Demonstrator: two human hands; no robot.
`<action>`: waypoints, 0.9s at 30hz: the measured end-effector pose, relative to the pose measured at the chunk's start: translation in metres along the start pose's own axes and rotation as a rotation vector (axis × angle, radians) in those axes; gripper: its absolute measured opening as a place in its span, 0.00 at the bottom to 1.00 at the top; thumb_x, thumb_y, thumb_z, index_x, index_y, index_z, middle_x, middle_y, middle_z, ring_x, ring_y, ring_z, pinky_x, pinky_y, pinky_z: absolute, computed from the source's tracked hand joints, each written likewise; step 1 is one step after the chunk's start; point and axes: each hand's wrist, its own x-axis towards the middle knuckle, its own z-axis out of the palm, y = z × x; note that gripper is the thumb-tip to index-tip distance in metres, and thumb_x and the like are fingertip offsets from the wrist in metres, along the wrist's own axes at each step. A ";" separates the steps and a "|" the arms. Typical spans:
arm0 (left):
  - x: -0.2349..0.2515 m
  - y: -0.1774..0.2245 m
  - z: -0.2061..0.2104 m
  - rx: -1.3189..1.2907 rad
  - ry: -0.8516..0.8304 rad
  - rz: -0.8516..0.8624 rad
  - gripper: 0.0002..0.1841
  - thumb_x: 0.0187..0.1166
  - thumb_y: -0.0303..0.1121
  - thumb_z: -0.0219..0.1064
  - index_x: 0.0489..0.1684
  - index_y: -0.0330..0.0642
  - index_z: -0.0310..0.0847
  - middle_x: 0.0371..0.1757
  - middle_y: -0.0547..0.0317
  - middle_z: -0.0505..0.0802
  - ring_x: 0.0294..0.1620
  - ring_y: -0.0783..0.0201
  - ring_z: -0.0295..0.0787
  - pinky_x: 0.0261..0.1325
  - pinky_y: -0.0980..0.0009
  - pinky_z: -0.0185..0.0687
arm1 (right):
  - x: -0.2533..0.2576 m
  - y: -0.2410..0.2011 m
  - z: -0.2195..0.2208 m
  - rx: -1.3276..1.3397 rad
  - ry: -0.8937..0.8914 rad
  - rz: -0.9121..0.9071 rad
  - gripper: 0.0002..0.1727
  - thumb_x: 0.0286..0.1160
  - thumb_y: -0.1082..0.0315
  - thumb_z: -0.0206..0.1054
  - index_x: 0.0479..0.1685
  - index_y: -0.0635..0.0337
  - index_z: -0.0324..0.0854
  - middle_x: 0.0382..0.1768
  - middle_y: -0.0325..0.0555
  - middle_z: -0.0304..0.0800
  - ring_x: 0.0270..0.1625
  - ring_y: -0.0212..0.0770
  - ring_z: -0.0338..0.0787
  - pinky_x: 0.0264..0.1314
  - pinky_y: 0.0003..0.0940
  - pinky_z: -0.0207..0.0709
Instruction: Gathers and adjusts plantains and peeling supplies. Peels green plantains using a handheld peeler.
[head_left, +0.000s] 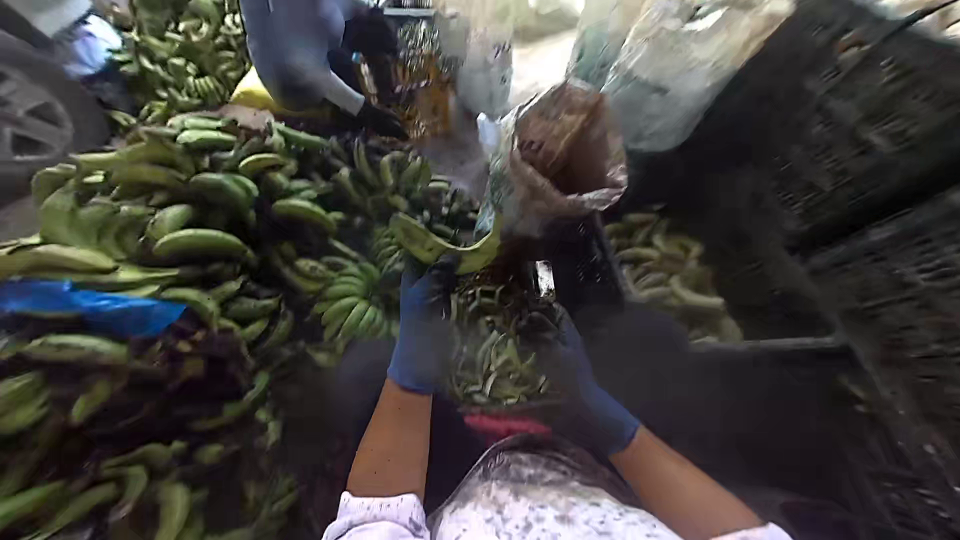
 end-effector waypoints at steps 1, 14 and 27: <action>-0.008 0.001 -0.006 0.098 -0.032 0.044 0.30 0.79 0.34 0.71 0.81 0.60 0.67 0.60 0.63 0.91 0.51 0.68 0.90 0.51 0.67 0.90 | -0.007 0.008 0.004 -0.046 -0.021 0.062 0.27 0.88 0.58 0.57 0.79 0.66 0.66 0.55 0.48 0.89 0.43 0.38 0.94 0.42 0.37 0.93; -0.026 0.001 -0.041 0.136 -0.322 0.200 0.43 0.72 0.21 0.72 0.89 0.55 0.56 0.75 0.57 0.81 0.68 0.61 0.83 0.69 0.61 0.84 | -0.009 -0.002 -0.001 -0.287 -0.389 -0.025 0.23 0.88 0.52 0.54 0.72 0.56 0.77 0.45 0.46 0.92 0.39 0.40 0.92 0.43 0.47 0.89; 0.069 0.009 0.013 0.104 -0.138 -0.016 0.26 0.91 0.60 0.42 0.74 0.63 0.76 0.50 0.65 0.91 0.43 0.73 0.88 0.41 0.71 0.88 | 0.124 -0.091 -0.017 -0.786 -0.106 -0.764 0.31 0.82 0.34 0.52 0.75 0.36 0.82 0.68 0.54 0.85 0.65 0.60 0.85 0.62 0.74 0.70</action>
